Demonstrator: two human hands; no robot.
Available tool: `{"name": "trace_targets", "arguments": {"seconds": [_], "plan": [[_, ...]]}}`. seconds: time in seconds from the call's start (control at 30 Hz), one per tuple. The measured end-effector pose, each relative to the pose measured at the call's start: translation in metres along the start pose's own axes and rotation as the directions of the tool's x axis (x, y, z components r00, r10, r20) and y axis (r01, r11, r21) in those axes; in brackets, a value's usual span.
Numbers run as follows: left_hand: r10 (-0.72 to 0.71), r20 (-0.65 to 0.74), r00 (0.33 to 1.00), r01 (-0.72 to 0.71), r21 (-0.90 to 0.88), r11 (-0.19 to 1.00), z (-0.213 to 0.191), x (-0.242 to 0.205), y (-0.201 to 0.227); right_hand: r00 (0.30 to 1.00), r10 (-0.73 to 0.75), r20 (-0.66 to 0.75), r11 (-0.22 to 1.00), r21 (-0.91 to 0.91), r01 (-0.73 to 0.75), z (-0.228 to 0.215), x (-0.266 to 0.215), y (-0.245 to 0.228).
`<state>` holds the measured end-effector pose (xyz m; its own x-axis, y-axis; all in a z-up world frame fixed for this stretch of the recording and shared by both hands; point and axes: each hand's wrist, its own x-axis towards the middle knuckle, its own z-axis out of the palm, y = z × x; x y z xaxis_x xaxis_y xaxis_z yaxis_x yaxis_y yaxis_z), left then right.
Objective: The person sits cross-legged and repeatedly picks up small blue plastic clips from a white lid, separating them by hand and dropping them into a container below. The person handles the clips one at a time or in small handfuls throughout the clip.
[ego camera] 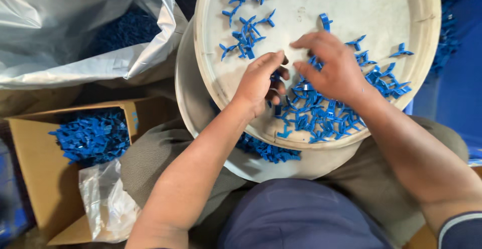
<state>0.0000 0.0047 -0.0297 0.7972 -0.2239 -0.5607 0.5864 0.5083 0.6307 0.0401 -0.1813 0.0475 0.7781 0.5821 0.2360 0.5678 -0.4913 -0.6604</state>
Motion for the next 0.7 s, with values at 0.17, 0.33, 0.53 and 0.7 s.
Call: {"name": "trace_targets", "arguments": {"seconds": [0.17, 0.33, 0.53, 0.7], "plan": [[0.313, -0.161, 0.936, -0.330, -0.093, 0.939, -0.028, -0.002, 0.058, 0.996, 0.060, 0.064, 0.987, -0.154, -0.050, 0.014, 0.008, 0.024], [0.528, -0.196, 0.827, -0.560, -0.191, 0.806, -0.058, -0.027, 0.115, 0.996, -0.029, 0.087, 0.945, -0.322, 0.056, 0.060, 0.041, 0.027], [0.568, -0.177, 0.804, -0.594, -0.175, 0.785, -0.049, -0.044, 0.126, 0.986, 0.082, 0.147, 0.855, -0.518, 0.006, 0.069, 0.030, 0.022], [0.661, -0.158, 0.733, -0.679, -0.137, 0.721, -0.056, -0.032, 0.122, 0.980, 0.189, 0.055, 0.827, -0.547, -0.129, 0.037, -0.010, 0.023]]}}
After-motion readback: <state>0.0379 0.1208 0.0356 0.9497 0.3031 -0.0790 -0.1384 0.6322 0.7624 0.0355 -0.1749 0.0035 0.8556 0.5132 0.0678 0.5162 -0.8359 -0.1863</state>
